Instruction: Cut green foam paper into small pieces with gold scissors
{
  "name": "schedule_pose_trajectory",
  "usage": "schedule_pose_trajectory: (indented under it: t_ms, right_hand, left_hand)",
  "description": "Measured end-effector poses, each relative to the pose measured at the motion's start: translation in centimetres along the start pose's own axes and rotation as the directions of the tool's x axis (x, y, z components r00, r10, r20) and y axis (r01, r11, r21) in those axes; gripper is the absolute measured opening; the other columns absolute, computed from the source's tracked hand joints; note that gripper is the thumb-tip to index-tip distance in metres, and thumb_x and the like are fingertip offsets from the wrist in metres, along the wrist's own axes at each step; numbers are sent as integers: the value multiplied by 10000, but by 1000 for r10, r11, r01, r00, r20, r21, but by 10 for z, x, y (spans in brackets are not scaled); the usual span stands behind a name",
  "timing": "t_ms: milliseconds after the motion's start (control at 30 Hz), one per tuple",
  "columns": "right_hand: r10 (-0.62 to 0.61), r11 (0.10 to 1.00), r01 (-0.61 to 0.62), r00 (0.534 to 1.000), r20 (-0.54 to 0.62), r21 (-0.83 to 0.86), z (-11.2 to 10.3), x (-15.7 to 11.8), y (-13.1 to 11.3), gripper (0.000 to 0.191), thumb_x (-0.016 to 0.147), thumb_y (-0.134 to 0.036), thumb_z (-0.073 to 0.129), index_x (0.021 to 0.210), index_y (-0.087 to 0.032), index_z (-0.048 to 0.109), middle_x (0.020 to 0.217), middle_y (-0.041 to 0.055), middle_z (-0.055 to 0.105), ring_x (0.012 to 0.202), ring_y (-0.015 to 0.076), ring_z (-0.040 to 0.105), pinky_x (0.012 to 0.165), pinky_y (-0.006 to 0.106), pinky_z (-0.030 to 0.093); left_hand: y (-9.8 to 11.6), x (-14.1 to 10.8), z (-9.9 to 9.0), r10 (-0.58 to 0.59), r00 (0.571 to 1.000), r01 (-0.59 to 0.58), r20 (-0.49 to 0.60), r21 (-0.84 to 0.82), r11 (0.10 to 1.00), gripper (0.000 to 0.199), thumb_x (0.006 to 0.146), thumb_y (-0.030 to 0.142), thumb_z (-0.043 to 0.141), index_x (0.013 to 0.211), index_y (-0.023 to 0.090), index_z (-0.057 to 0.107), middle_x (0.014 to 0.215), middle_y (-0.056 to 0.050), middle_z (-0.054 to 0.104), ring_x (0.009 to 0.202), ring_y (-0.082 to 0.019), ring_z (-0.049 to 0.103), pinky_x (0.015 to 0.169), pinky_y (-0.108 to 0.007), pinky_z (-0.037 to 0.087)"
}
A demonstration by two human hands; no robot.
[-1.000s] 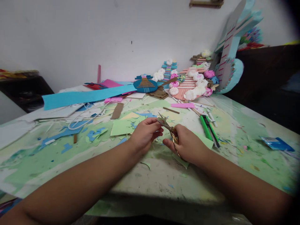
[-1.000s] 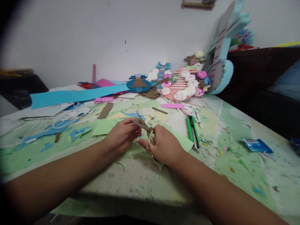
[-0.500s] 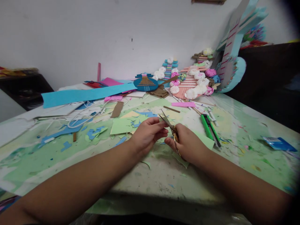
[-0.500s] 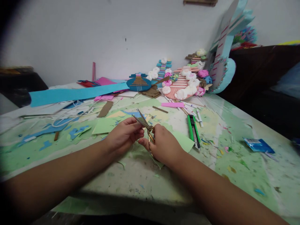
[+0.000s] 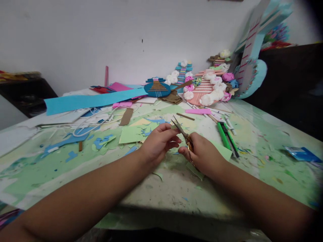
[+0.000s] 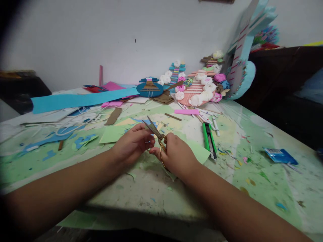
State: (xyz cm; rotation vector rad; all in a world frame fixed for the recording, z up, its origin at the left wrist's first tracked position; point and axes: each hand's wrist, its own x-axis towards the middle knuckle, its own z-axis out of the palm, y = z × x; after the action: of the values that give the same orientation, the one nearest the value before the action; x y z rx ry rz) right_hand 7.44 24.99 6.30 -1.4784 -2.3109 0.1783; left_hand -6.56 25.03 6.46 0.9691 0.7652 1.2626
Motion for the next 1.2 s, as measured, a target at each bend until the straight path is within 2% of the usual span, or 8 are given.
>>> schedule_pose_trajectory:
  t_ms: [200, 433, 767, 900, 1000, 1100, 1200]
  right_hand:
    - [-7, 1000, 7, 1000, -18, -9, 0, -1, -1, 341, 710, -504, 383, 745, -166, 407, 667, 48, 521, 563, 141, 440, 473, 229, 270]
    - [-36, 998, 34, 999, -33, -43, -1, -1, 0, 335, 709, -508, 383, 723, -174, 398, 637, 39, 519, 547, 137, 435, 463, 225, 259]
    - [-40, 993, 34, 998, -47, -117, -1, 0, 1, 306, 719, -486, 386, 661, -186, 410, 586, 18, 509, 514, 126, 415, 449, 225, 224]
    - [-58, 989, 49, 996, -63, -139, -4, 1, 3, 334, 723, -508, 361, 667, -184, 420, 585, 20, 511, 505, 121, 415, 441, 224, 209]
    - [-61, 985, 48, 995, -73, -165, -6, 2, 5, 352, 728, -520, 338, 667, -184, 420, 574, 20, 506, 503, 122, 419, 438, 222, 204]
    - [-54, 982, 40, 996, -72, -187, -7, 3, 6, 357, 733, -521, 328, 670, -183, 424, 566, 19, 505, 504, 126, 428, 436, 222, 203]
    - [-50, 978, 33, 996, -80, -205, -7, 3, 6, 359, 732, -522, 331, 684, -182, 434, 574, 21, 516, 515, 135, 446, 436, 224, 204]
  left_hand:
    - [0, 0, 1, 32, 999, -32, 26, -8, 999, 112, 626, 191, 540, 626, 161, 433, 576, 44, 501, 499, -65, 488, 471, -199, 376]
    - [4, -2, 0, 82, 997, -82, -2, 55, 995, 151, 618, 170, 526, 561, 156, 386, 512, 44, 503, 456, -54, 462, 456, -191, 358]
    - [11, 3, -6, 169, 986, -166, -1, 185, 968, 154, 599, 118, 496, 513, 158, 374, 397, 67, 409, 348, -41, 360, 372, -185, 270]
    - [14, 4, -8, 229, 973, -222, 18, 332, 917, 100, 600, 126, 496, 532, 155, 429, 404, 60, 392, 379, -43, 347, 385, -188, 253]
    - [15, 3, -8, 302, 953, -269, 5, 468, 842, 72, 619, 169, 505, 554, 150, 480, 438, 53, 390, 428, -46, 345, 414, -190, 261]
    - [15, 2, -7, 350, 937, -301, 19, 552, 777, 101, 641, 227, 509, 577, 148, 512, 511, 35, 453, 500, -61, 397, 475, -201, 308]
    - [15, 1, -5, 359, 933, -312, 34, 575, 756, 136, 662, 272, 497, 650, 151, 558, 616, 9, 530, 585, -88, 459, 542, -219, 352]
